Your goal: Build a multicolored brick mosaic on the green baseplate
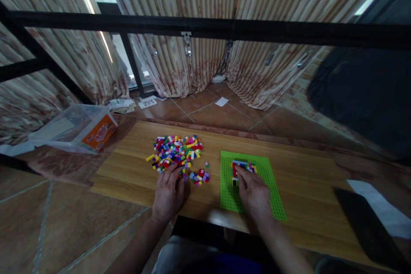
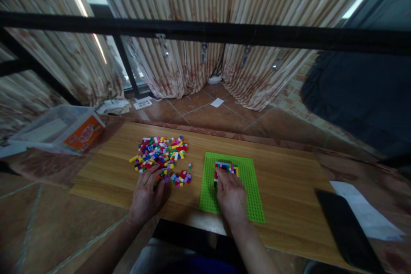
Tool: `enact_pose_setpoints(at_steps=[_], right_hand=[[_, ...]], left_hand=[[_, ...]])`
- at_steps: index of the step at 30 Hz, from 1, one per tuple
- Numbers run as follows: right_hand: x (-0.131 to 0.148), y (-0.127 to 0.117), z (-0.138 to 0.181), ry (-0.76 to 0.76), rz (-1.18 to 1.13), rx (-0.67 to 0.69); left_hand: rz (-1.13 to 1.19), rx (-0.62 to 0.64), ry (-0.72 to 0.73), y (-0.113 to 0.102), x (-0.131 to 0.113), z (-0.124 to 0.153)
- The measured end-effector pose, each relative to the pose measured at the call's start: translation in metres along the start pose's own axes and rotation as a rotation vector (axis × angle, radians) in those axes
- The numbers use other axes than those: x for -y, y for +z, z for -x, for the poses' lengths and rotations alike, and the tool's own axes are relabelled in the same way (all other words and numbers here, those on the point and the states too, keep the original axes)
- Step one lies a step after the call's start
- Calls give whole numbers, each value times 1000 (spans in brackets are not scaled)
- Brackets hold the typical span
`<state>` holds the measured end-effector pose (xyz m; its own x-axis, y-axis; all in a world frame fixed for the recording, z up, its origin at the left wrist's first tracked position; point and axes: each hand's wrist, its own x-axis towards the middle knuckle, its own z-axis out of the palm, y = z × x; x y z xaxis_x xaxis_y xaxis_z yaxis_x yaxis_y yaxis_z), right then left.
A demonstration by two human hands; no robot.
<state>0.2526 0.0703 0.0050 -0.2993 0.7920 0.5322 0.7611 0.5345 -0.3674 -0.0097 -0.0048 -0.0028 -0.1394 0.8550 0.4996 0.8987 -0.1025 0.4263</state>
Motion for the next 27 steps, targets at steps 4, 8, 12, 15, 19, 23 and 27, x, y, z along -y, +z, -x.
enact_pose_setpoints(at_steps=[4, 8, 12, 15, 19, 23, 27], right_hand=[[-1, 3, 4, -8, 4, 26], [-2, 3, 5, 4, 1, 53], [0, -2, 2, 16, 4, 45], [12, -2, -2, 18, -22, -4], [44, 9, -17, 17, -100, 42], [70, 32, -40, 125, -126, 183], [79, 53, -57, 220, -16, 290]], left_hand=[[-5, 6, -8, 0, 0, 1], [2, 7, -13, 0, 0, 1], [0, -3, -11, 1, 0, 1], [-6, 1, -17, 1, 0, 1], [-9, 10, -18, 0, 1, 2], [-3, 12, -13, -2, 1, 2], [27, -10, -1, -2, 1, 1]])
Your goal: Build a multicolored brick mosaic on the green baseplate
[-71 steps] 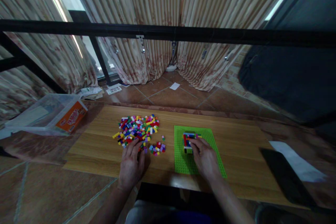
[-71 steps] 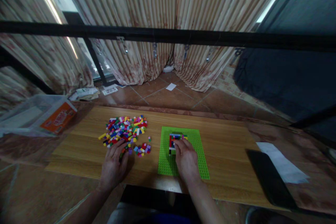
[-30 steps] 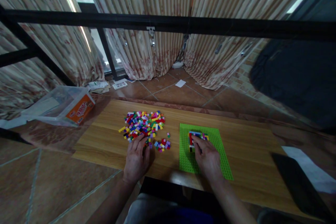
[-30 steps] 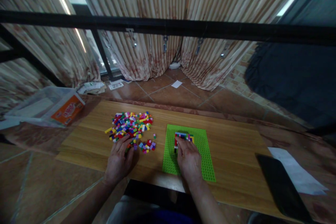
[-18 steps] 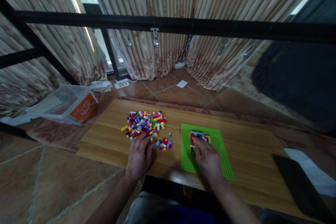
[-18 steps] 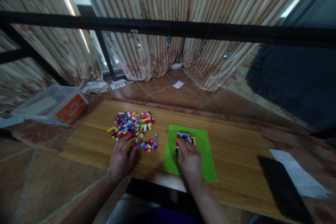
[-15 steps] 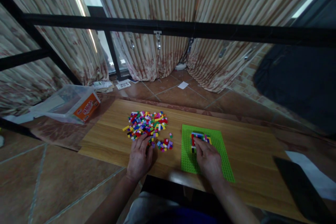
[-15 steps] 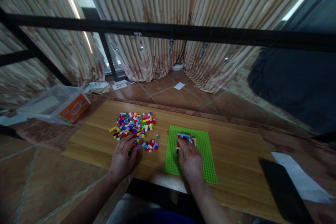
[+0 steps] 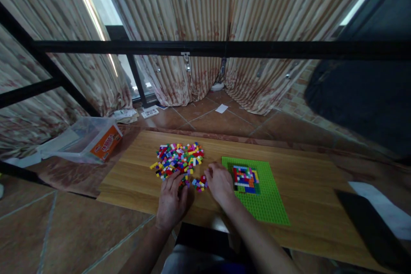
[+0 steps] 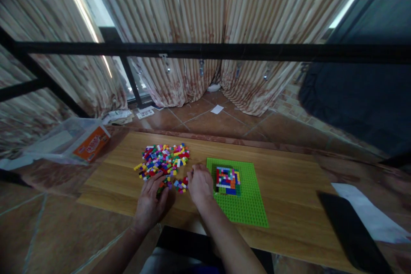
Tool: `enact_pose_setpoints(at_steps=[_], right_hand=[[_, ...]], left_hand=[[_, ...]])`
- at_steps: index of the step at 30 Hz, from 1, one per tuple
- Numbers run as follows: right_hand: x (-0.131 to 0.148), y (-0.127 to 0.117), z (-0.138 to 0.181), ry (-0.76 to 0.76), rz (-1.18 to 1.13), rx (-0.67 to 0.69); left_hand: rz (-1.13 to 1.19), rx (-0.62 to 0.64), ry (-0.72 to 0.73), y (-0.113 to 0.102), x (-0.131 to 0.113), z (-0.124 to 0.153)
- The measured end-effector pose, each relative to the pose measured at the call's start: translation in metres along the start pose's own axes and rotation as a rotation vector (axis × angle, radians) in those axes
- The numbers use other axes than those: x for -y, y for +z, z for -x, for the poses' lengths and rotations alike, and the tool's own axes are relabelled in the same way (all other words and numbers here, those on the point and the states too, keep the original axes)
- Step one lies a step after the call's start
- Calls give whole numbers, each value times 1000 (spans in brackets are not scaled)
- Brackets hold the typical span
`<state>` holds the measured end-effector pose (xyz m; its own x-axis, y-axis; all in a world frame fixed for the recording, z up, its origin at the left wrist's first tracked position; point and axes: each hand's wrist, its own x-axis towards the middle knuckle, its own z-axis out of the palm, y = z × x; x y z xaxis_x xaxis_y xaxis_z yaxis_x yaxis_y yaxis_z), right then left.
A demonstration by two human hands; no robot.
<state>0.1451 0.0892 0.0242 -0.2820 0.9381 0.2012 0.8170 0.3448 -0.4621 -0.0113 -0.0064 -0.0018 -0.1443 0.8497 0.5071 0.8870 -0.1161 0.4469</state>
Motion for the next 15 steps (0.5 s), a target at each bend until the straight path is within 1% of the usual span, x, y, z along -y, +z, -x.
enact_pose_setpoints(at_steps=[4, 7, 15], right_hand=[[2, 6, -8, 43, 57, 35], [1, 3, -5, 24, 38, 19], [2, -16, 30, -99, -214, -14]], left_hand=[[-3, -28, 27, 1, 2, -1], [-9, -46, 39, 2, 3, -1], [-15, -45, 54, 1, 4, -2]])
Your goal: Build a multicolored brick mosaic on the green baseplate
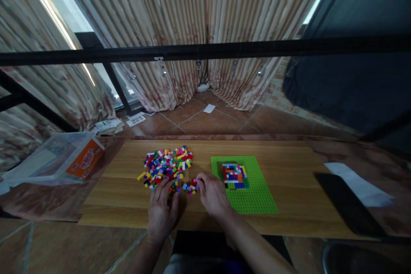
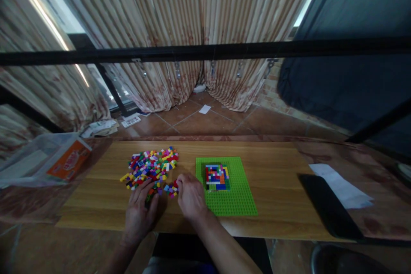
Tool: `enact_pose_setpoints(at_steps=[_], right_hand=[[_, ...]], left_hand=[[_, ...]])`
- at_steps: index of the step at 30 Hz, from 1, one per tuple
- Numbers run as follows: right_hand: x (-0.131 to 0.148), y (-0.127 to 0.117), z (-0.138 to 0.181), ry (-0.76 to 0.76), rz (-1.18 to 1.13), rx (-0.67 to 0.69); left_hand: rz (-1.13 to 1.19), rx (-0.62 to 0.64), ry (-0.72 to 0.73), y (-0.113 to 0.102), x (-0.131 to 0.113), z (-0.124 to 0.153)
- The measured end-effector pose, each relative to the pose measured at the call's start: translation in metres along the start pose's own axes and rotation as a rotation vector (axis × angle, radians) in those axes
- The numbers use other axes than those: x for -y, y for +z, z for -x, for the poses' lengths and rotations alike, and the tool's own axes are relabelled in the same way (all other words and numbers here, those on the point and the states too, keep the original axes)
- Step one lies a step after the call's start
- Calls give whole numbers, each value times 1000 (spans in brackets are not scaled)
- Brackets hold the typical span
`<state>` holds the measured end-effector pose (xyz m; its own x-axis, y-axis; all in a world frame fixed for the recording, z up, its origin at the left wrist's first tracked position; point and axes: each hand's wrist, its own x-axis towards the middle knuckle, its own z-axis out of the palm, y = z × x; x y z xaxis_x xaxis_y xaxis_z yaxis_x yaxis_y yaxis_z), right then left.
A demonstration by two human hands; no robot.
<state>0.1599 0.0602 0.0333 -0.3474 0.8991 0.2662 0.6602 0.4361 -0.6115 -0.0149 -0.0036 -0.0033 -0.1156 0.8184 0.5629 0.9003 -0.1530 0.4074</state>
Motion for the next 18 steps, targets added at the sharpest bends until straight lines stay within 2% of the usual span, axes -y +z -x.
enact_pose_setpoints(at_steps=[6, 11, 18], right_hand=[[-9, -10, 24, 7, -82, -48], [-28, -22, 45, 107, -124, -131], [-60, -53, 63, 294, -152, -236]], left_hand=[[3, -5, 10, 1, 2, 0], [14, -5, 12, 0, -1, -3], [-9, 0, 20, 1, 2, -1]])
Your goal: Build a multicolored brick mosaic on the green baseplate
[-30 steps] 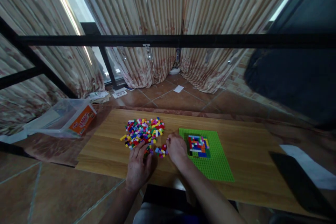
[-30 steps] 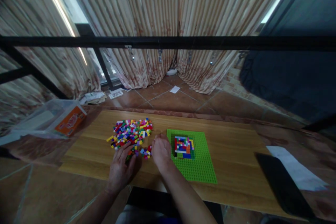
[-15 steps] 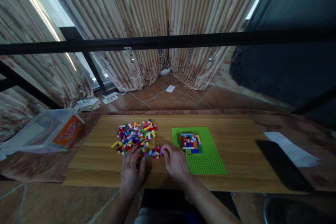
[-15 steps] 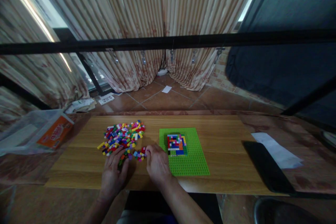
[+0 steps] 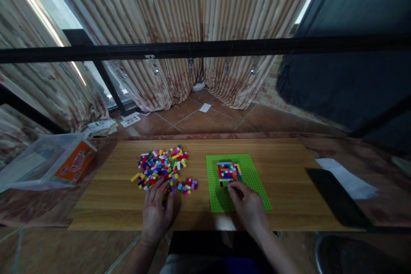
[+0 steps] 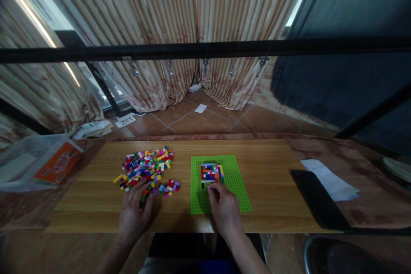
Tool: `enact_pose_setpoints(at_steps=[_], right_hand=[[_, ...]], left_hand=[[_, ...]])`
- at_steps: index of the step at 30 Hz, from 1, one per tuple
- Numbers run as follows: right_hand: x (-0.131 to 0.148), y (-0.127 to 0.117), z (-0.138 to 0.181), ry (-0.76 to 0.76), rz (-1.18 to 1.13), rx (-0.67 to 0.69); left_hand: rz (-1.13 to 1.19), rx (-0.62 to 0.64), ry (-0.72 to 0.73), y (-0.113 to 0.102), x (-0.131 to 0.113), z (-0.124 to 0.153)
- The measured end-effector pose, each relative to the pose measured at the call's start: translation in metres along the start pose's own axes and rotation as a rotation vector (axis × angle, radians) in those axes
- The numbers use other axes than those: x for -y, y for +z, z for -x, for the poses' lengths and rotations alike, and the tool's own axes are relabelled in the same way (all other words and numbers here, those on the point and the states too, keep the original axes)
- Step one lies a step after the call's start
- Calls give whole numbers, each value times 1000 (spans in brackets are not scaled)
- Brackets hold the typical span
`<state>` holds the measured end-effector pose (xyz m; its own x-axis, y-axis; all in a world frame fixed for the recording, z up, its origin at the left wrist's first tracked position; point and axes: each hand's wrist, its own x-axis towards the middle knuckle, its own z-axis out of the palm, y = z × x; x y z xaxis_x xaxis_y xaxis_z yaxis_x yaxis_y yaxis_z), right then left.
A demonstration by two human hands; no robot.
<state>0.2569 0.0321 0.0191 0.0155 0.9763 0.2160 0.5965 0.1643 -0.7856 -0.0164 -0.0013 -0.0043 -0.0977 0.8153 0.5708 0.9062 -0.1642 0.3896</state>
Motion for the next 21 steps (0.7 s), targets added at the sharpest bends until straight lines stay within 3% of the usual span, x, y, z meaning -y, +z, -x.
enact_pose_setpoints(at_steps=[8, 17, 21], right_hand=[[-8, -9, -14, 106, -72, -11], [-5, -7, -29, -105, 289, 48], [-10, -7, -29, -118, 264, 53]], left_hand=[[2, 23, -17, -1, -1, 0], [-27, -1, 4, 0, -1, 0], [-27, -6, 1, 0, -2, 0]])
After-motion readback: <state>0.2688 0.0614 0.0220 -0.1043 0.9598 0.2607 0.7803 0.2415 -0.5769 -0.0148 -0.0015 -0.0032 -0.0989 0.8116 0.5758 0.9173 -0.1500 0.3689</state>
